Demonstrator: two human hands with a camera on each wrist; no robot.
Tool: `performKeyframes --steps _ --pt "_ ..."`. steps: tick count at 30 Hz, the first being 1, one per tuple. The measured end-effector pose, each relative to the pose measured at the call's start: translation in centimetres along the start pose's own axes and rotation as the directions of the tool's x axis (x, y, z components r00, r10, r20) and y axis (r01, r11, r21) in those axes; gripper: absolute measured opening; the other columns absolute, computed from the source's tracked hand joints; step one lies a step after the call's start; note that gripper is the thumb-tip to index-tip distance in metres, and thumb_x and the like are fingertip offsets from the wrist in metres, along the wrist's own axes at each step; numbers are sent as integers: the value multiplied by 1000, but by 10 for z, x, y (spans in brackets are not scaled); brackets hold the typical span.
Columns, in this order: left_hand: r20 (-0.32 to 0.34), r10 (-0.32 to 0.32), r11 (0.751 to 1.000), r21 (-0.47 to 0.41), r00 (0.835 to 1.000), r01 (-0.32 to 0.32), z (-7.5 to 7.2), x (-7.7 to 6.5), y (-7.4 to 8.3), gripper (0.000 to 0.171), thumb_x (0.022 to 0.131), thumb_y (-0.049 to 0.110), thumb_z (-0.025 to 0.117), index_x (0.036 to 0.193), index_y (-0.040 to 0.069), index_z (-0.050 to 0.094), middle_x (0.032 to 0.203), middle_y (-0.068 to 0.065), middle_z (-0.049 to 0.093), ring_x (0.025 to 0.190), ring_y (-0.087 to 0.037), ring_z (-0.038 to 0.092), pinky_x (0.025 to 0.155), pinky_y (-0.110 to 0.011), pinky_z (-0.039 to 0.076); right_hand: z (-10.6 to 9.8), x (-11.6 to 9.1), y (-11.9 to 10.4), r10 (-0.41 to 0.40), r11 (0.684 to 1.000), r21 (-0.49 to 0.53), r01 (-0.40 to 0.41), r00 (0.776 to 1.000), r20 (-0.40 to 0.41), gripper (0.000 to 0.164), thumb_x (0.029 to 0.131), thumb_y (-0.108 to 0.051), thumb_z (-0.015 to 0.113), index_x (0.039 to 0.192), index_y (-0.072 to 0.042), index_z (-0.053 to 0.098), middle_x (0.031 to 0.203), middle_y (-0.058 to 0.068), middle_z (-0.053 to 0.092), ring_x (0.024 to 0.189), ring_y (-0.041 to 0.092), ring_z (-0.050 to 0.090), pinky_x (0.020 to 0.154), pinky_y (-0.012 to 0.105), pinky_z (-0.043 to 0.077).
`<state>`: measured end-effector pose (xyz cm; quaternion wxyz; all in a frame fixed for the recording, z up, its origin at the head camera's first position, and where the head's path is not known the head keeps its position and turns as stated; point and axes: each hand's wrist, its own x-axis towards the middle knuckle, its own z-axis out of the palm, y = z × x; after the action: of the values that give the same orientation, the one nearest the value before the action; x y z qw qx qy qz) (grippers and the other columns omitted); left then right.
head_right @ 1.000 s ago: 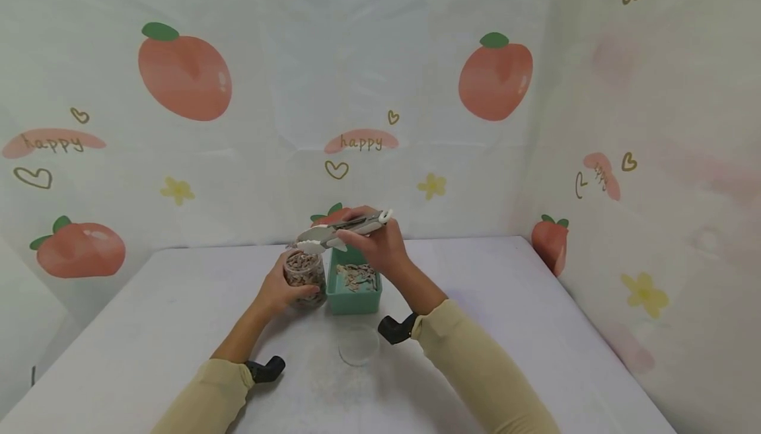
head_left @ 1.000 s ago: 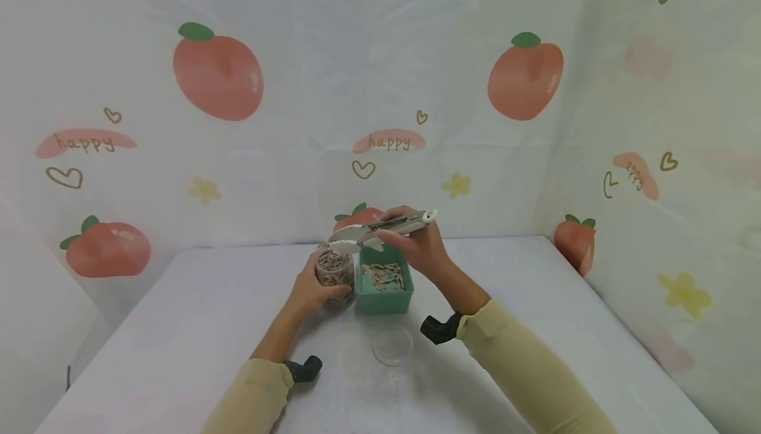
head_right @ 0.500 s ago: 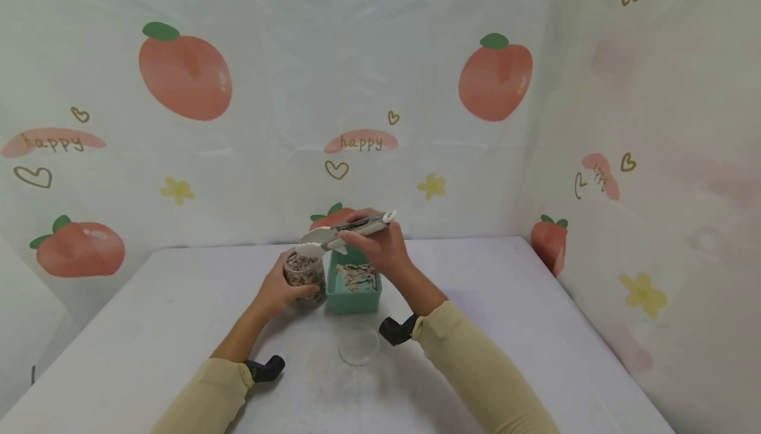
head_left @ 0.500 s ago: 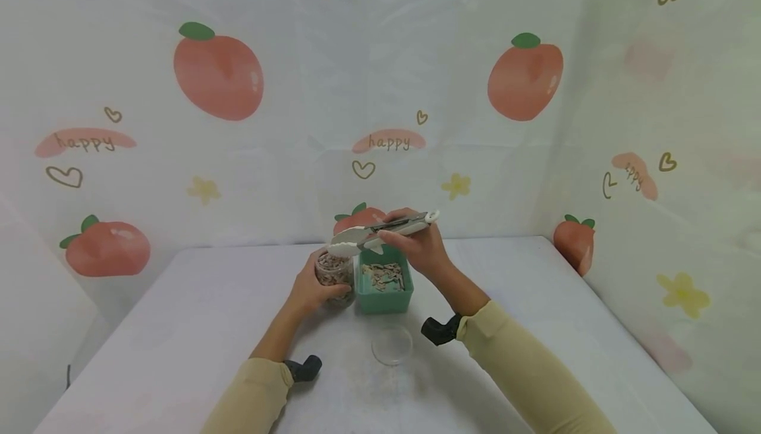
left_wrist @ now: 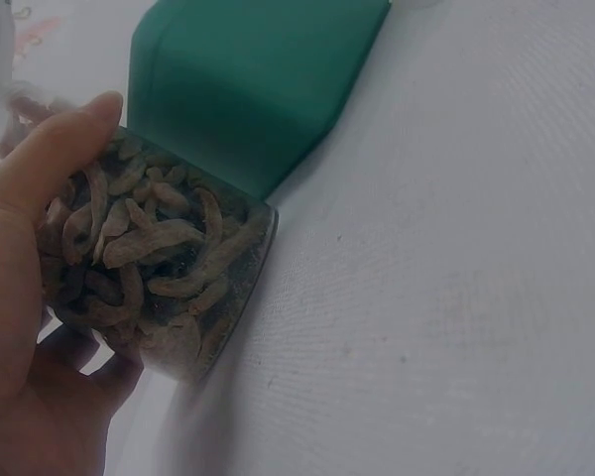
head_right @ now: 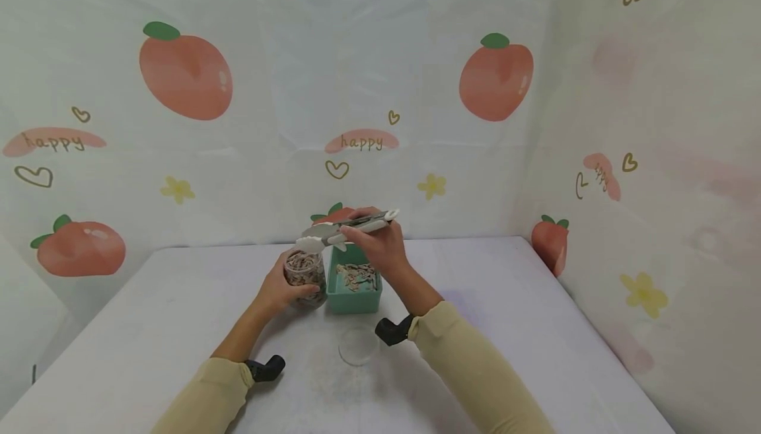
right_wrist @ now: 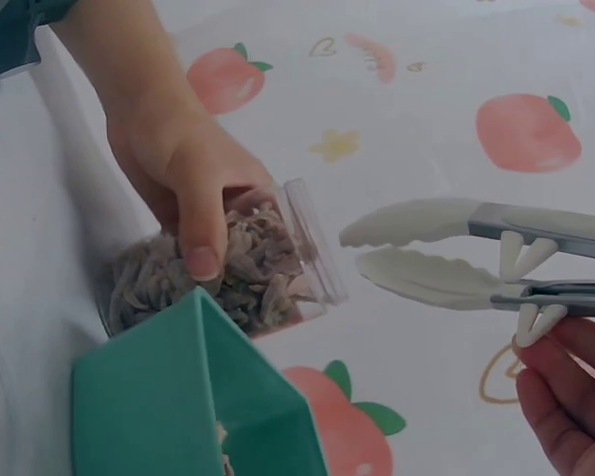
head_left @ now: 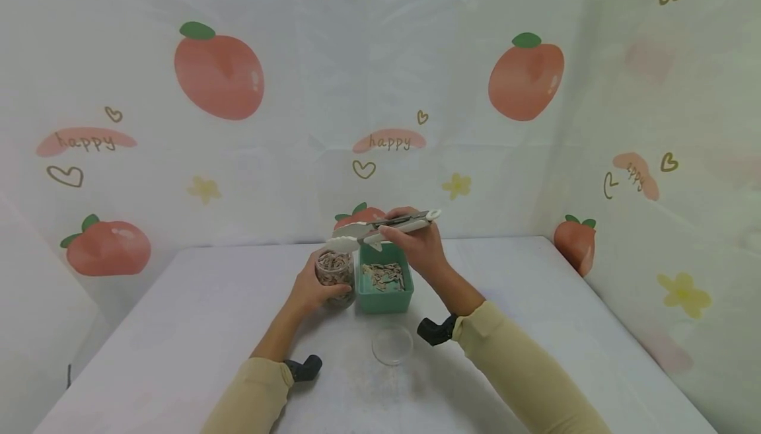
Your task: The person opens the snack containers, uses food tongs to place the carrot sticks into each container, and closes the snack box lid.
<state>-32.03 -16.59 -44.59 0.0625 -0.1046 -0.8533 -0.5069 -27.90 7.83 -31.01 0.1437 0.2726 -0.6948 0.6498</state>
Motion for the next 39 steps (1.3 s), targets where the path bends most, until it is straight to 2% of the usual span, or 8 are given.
performKeyframes --steps 4,8,12,16,20,26,33,39 --pt "-3 7 1000 -7 1000 -7 0 0 0 97 70 28 89 147 17 31 133 -15 50 120 -33 49 97 -52 41 3 -2 4 24 999 -37 -23 999 24 22 87 3 68 106 13 63 110 28 63 101 30 65 79 28 53" --pt "-5 13 1000 -18 1000 -13 0 0 0 97 70 27 89 147 17 31 132 -14 51 118 -32 50 96 -51 41 5 -3 6 8 997 -72 -4 999 50 20 87 2 68 104 12 64 112 24 65 110 35 62 82 33 53" --pt "-4 8 1000 -15 1000 -8 0 0 0 97 70 28 89 148 16 31 131 -15 51 118 -33 50 95 -51 42 4 -5 3 12 996 -87 -9 999 32 20 88 1 68 106 10 65 110 24 65 104 34 64 79 32 53" --pt "-3 -6 1000 -11 1000 6 1 0 0 97 70 28 89 148 18 31 133 -15 50 119 -33 49 96 -52 41 -2 -6 -1 35 994 -104 -36 999 -17 23 88 1 68 109 10 65 105 24 66 92 28 67 75 28 52" --pt "-3 -7 1000 -12 1000 7 1 0 0 97 71 27 89 148 18 30 134 -15 49 120 -33 49 97 -52 41 -10 -7 0 49 992 -117 -56 997 -56 25 87 -1 69 109 10 64 102 22 67 89 21 67 76 28 53" --pt "-7 -2 1000 -4 1000 2 1 1 -1 99 71 28 89 149 16 30 134 -16 49 120 -34 49 96 -52 42 -28 -6 25 67 992 -98 -74 995 -76 30 87 -7 73 112 5 65 106 19 68 92 18 66 79 26 52" --pt "-11 0 1000 9 1000 0 0 -1 -1 99 70 29 89 148 17 29 137 -18 47 123 -35 47 98 -53 40 -47 -13 29 81 982 -160 -97 992 -101 31 86 -10 74 113 4 64 108 20 67 95 25 65 78 26 51" --pt "-14 4 1000 9 1000 -4 1 0 0 101 69 32 89 148 16 29 138 -19 46 125 -36 45 100 -54 39 -63 -21 49 124 977 -160 -142 985 -120 36 85 -12 75 115 4 63 111 19 66 94 22 65 78 24 51"
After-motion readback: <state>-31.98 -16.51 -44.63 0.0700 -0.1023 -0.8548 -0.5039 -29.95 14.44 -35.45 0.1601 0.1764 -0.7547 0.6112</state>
